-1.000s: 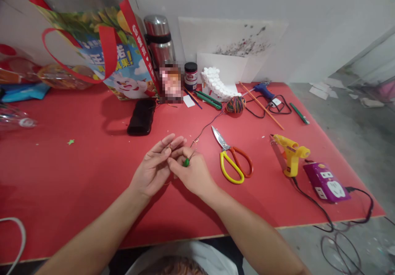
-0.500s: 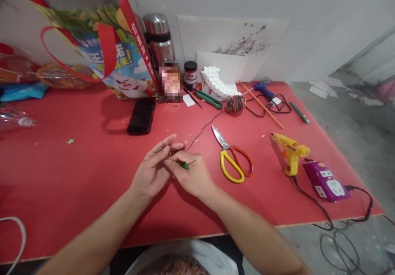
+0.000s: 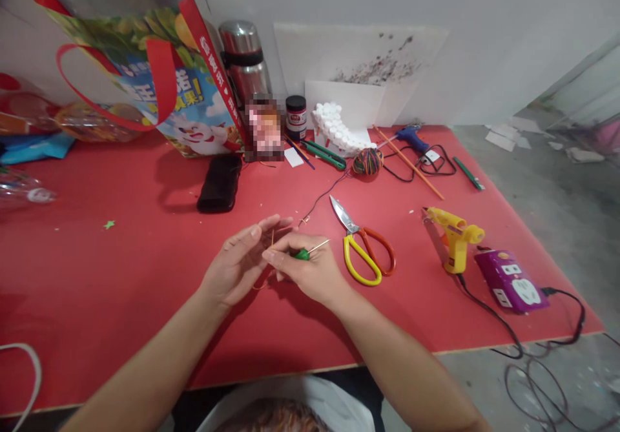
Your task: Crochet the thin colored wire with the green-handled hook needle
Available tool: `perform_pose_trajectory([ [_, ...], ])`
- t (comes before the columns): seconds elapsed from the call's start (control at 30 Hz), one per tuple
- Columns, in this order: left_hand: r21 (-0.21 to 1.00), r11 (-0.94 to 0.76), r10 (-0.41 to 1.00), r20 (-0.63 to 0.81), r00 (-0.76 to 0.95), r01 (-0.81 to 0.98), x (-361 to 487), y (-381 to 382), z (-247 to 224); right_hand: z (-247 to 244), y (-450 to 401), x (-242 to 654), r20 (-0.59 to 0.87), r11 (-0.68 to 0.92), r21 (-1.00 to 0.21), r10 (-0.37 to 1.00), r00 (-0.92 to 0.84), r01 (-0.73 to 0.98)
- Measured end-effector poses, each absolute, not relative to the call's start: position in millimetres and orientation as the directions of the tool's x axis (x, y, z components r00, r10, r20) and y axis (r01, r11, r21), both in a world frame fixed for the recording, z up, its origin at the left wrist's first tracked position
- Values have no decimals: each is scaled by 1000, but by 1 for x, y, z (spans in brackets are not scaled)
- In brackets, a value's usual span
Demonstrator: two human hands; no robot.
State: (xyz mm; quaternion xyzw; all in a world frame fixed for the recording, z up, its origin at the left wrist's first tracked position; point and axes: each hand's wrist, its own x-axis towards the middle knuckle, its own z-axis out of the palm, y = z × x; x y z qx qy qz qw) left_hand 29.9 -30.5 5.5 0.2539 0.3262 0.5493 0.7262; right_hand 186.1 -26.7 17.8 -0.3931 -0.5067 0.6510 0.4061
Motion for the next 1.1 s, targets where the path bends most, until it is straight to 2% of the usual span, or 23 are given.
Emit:
perform_pose_trajectory([
  [0.17, 752, 281, 959, -200, 200, -596, 27, -30, 5, 15, -27, 189, -36, -101, -985, 912, -409, -140],
  [0.33, 896, 163, 984, -118, 133, -412, 26, -30, 8, 12, -28, 192, -18, -82, -985, 922, -387, -151],
  [0.47, 944, 60, 994, -26, 109, -323, 25, -31, 15, 18, -29, 194, -21, -82, -987, 921, -388, -141],
  [0.57, 913, 83, 993, -42, 110, -399, 26, -32, 17, 23, -30, 195, -37, -93, -986, 930, -365, -139],
  [0.7, 754, 214, 971, -93, 220, -621, 30, -35, 14, 23, -28, 196, -26, -86, -985, 931, -363, -150],
  [0.77, 692, 270, 958, -125, 258, -669, 31, -37, 11, 22, -27, 194, 19, -32, -992, 921, -389, -124],
  [0.97, 690, 280, 958, -154, 243, -667, 31, -37, 6, 15, -33, 178, 179, 228, -969, 911, -372, 93],
  [1.1, 675, 304, 953, -218, 211, -673, 33, -37, 7, 9, -38, 170, 215, 300, -935, 904, -370, 189],
])
